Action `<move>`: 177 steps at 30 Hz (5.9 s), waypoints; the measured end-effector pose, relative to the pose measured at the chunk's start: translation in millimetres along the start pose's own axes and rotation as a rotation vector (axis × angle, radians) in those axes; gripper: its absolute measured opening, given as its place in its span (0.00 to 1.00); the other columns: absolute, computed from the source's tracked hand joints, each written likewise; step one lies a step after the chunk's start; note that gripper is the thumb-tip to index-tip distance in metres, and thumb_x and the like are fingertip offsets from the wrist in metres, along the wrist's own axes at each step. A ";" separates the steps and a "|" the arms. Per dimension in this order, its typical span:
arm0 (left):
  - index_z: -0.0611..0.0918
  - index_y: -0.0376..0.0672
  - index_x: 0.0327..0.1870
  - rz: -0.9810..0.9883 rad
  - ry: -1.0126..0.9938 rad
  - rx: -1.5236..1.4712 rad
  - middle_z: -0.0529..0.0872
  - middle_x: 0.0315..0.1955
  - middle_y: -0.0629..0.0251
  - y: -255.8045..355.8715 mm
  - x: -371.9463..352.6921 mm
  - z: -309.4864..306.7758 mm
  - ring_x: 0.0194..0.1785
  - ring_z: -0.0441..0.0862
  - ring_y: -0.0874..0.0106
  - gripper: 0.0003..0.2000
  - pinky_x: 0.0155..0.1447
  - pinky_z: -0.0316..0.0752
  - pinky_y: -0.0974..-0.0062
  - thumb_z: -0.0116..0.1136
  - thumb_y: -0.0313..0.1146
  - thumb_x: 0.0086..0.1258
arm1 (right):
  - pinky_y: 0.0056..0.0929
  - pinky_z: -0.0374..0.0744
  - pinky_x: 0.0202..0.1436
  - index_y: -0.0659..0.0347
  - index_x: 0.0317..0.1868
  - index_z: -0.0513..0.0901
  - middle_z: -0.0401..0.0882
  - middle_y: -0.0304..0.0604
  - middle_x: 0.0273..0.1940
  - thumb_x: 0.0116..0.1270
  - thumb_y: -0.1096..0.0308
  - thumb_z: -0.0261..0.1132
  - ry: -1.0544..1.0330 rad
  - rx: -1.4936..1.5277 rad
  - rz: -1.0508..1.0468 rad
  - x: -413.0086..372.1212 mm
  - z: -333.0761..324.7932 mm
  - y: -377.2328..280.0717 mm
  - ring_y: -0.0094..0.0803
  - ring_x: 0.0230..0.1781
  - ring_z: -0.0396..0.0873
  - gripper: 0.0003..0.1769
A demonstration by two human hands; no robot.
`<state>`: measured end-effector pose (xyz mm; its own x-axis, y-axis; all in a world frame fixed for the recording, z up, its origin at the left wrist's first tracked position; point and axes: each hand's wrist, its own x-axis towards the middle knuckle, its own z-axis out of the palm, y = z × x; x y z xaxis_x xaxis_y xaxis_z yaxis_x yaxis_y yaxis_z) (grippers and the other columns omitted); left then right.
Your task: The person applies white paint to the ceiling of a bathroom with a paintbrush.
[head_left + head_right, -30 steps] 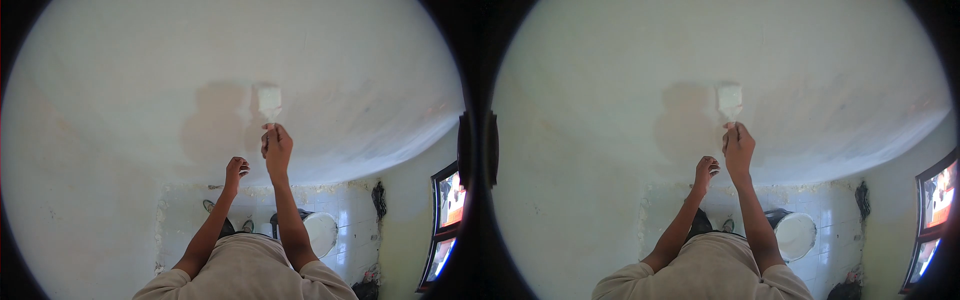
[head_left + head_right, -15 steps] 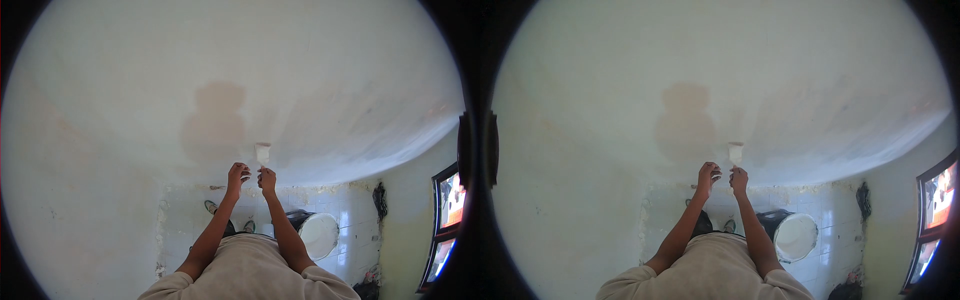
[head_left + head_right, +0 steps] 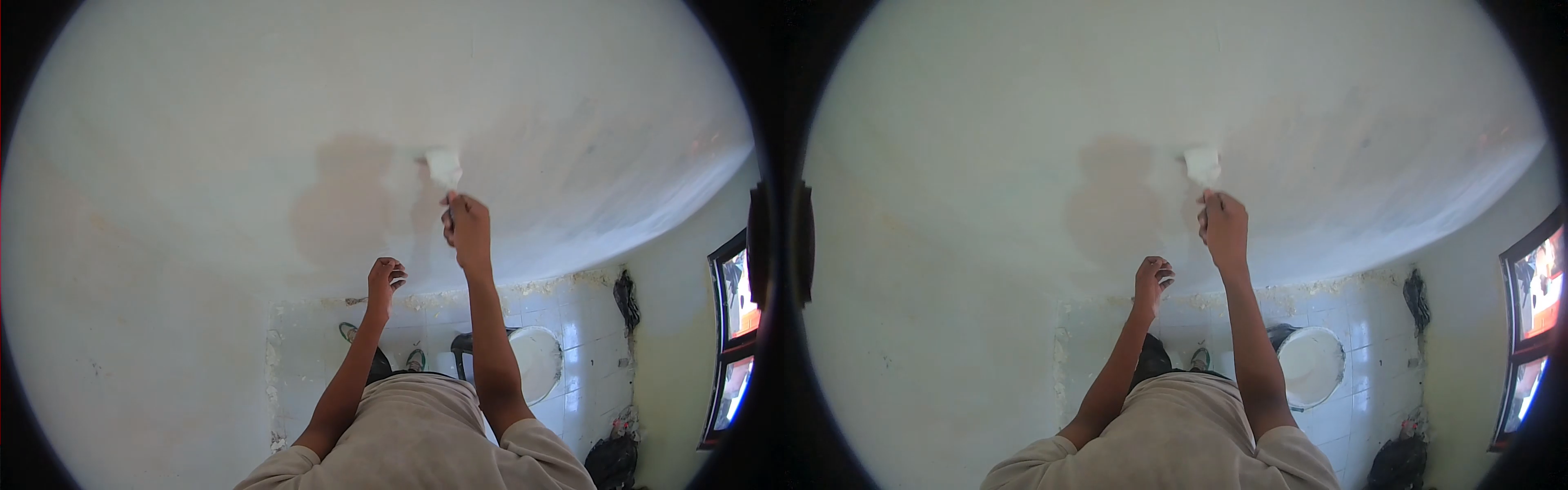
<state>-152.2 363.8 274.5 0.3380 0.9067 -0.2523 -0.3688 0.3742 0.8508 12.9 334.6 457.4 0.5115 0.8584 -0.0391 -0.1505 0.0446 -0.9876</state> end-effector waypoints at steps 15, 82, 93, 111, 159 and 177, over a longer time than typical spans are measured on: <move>0.74 0.48 0.40 -0.042 0.044 -0.031 0.79 0.34 0.70 -2.1 -14.1 -18.2 0.39 0.79 0.74 0.04 0.46 0.73 0.71 0.51 0.36 0.72 | 0.18 0.55 0.12 0.62 0.35 0.79 0.67 0.33 0.16 0.74 0.53 0.56 -0.072 0.154 0.245 19.5 -35.8 209.3 0.17 0.10 0.60 0.20; 0.75 0.48 0.39 -0.014 0.189 -0.065 0.80 0.33 0.70 -7.2 -17.8 -54.2 0.37 0.79 0.75 0.06 0.44 0.73 0.73 0.51 0.38 0.74 | 0.22 0.57 0.12 0.65 0.30 0.75 0.65 0.33 0.15 0.75 0.59 0.53 -0.070 0.227 0.238 -14.0 56.8 146.8 0.18 0.09 0.60 0.19; 0.75 0.48 0.39 0.010 0.159 -0.064 0.80 0.33 0.71 -3.2 -10.4 -42.7 0.37 0.79 0.75 0.05 0.43 0.73 0.74 0.50 0.37 0.73 | 0.18 0.55 0.13 0.59 0.29 0.72 0.61 0.30 0.15 0.78 0.56 0.49 0.030 0.081 -0.037 13.4 44.1 214.9 0.15 0.10 0.56 0.20; 0.75 0.48 0.39 -0.050 0.146 -0.050 0.80 0.33 0.70 -14.3 -17.1 -39.4 0.37 0.79 0.75 0.05 0.44 0.73 0.73 0.49 0.37 0.74 | 0.25 0.65 0.14 0.68 0.28 0.79 0.67 0.36 0.13 0.74 0.61 0.54 0.083 -0.018 0.139 -7.9 35.6 172.3 0.23 0.10 0.67 0.20; 0.75 0.48 0.38 -0.019 0.100 -0.022 0.80 0.32 0.70 -12.9 -18.5 -44.4 0.37 0.79 0.75 0.05 0.43 0.73 0.72 0.51 0.37 0.74 | 0.46 0.83 0.38 0.65 0.38 0.76 0.83 0.56 0.32 0.72 0.63 0.53 -0.087 -1.175 -0.117 -3.6 24.6 295.1 0.51 0.33 0.85 0.12; 0.75 0.48 0.39 -0.006 0.106 -0.037 0.80 0.33 0.70 -4.5 -11.5 -34.1 0.37 0.79 0.75 0.05 0.44 0.74 0.73 0.50 0.37 0.73 | 0.19 0.59 0.12 0.58 0.32 0.73 0.66 0.32 0.15 0.78 0.53 0.49 -0.114 0.160 -0.051 24.8 27.5 162.4 0.17 0.10 0.62 0.20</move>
<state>-183.9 358.3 257.8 0.2474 0.9192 -0.3065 -0.3995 0.3849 0.8320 -22.1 377.2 300.2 0.4244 0.9047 0.0371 -0.2635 0.1626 -0.9509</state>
